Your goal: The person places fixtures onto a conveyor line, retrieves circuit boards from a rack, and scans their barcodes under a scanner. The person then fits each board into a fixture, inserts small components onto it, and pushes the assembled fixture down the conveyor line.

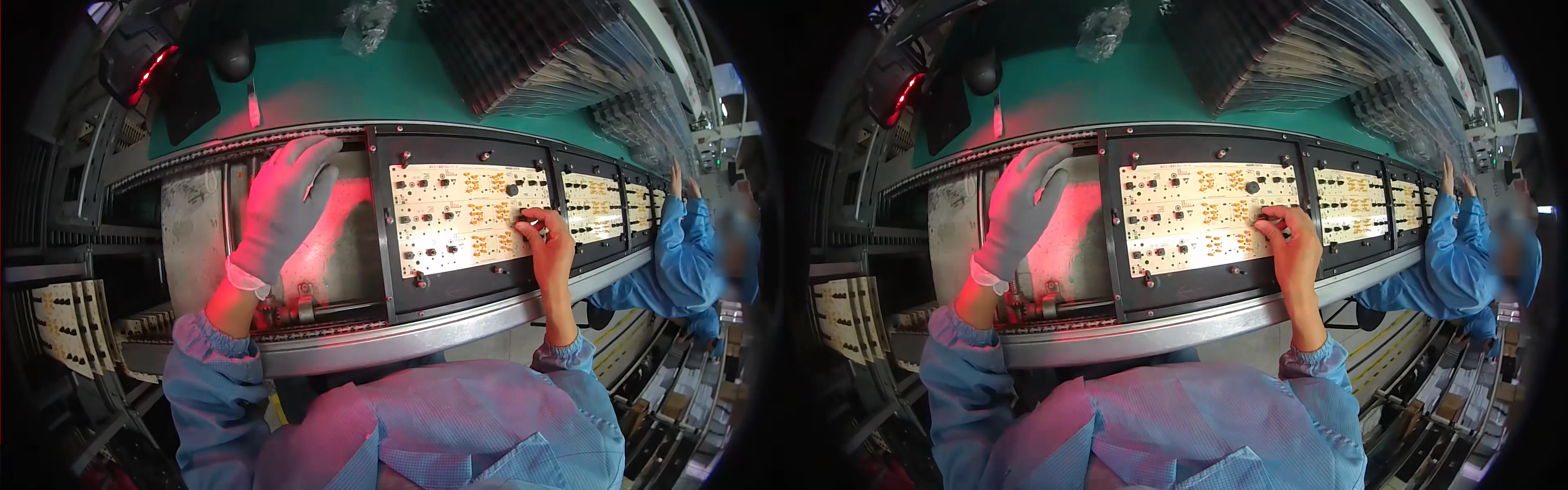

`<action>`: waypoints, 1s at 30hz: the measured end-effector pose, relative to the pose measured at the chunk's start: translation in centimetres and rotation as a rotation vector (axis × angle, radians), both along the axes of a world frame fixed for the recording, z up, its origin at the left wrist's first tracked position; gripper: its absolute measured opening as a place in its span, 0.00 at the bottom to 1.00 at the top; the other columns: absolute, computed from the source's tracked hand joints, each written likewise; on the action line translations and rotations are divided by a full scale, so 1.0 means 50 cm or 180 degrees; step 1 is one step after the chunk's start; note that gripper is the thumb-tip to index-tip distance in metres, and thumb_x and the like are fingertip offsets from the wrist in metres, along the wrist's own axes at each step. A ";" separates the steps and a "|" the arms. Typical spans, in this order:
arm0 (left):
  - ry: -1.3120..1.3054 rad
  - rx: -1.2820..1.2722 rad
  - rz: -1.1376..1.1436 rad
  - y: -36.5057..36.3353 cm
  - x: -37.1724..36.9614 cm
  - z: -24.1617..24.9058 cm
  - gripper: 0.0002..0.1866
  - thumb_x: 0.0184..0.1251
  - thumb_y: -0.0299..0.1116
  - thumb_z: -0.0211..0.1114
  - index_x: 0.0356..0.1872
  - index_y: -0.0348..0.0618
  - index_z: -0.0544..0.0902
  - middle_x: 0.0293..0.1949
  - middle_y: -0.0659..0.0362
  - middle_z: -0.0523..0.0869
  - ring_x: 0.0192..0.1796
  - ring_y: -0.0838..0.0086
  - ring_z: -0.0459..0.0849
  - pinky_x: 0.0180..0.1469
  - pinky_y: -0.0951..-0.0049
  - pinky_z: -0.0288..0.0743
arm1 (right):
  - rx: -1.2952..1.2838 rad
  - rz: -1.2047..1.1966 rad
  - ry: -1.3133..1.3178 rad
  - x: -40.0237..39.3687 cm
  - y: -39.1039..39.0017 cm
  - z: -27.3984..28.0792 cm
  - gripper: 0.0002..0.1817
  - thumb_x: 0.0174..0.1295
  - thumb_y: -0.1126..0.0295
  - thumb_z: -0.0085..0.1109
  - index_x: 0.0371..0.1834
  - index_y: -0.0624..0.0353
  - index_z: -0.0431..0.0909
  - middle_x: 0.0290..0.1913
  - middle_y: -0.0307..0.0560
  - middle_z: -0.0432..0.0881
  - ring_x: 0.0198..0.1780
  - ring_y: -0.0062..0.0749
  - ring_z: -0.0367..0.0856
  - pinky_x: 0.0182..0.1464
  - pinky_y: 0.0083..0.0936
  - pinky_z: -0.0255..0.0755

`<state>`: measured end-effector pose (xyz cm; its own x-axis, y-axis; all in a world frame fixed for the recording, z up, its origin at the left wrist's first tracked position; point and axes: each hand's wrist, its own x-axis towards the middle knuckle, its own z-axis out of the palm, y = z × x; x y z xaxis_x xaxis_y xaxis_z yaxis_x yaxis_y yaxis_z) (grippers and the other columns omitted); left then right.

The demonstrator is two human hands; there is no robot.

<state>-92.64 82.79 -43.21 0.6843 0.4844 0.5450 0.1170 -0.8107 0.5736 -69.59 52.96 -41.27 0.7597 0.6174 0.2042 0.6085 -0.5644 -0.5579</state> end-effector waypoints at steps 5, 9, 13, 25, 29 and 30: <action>0.0057 -0.0120 -0.0109 0.006 -0.006 -0.008 0.17 0.62 0.24 0.63 0.54 0.42 0.80 0.52 0.54 0.82 0.55 0.61 0.81 0.56 0.68 0.75 | 0.0140 -0.0030 0.0075 -0.009 0.006 0.006 0.11 0.58 0.77 0.65 0.44 0.60 0.83 0.33 0.35 0.80 0.29 0.14 0.72 0.31 0.13 0.69; 0.0035 -0.0181 -0.0110 0.007 -0.008 -0.012 0.17 0.63 0.24 0.63 0.54 0.42 0.80 0.52 0.54 0.81 0.55 0.62 0.81 0.56 0.69 0.75 | 0.0130 0.0014 0.0035 -0.007 0.003 0.003 0.11 0.58 0.77 0.66 0.44 0.58 0.83 0.32 0.33 0.80 0.28 0.12 0.69 0.30 0.12 0.67; -0.0026 -0.0265 -0.0187 0.009 -0.007 -0.024 0.16 0.64 0.24 0.62 0.54 0.42 0.80 0.52 0.54 0.81 0.54 0.64 0.81 0.55 0.70 0.75 | 0.0098 -0.0026 -0.0039 -0.009 0.005 0.002 0.11 0.57 0.77 0.66 0.44 0.58 0.83 0.32 0.34 0.80 0.29 0.13 0.70 0.31 0.13 0.67; -0.0011 -0.0287 -0.0209 0.015 -0.016 -0.028 0.17 0.62 0.23 0.63 0.53 0.42 0.80 0.51 0.55 0.82 0.53 0.63 0.82 0.54 0.70 0.76 | -0.0377 -0.0195 -0.0257 -0.014 0.033 0.018 0.10 0.54 0.76 0.69 0.40 0.62 0.82 0.33 0.38 0.80 0.31 0.19 0.74 0.38 0.18 0.70; 0.0000 -0.0215 -0.0192 0.015 -0.017 -0.031 0.17 0.62 0.23 0.63 0.53 0.42 0.80 0.51 0.55 0.81 0.53 0.63 0.82 0.53 0.69 0.76 | -0.0359 0.0231 -0.0273 -0.002 0.026 0.026 0.11 0.53 0.77 0.69 0.41 0.63 0.83 0.32 0.39 0.80 0.32 0.21 0.74 0.39 0.18 0.70; 0.0018 -0.0198 -0.0192 0.016 -0.019 -0.032 0.17 0.62 0.23 0.63 0.53 0.42 0.80 0.50 0.55 0.81 0.53 0.63 0.82 0.53 0.69 0.76 | -0.0358 0.0227 -0.0280 0.001 0.025 0.026 0.11 0.53 0.77 0.69 0.41 0.63 0.83 0.32 0.39 0.80 0.32 0.21 0.74 0.39 0.18 0.70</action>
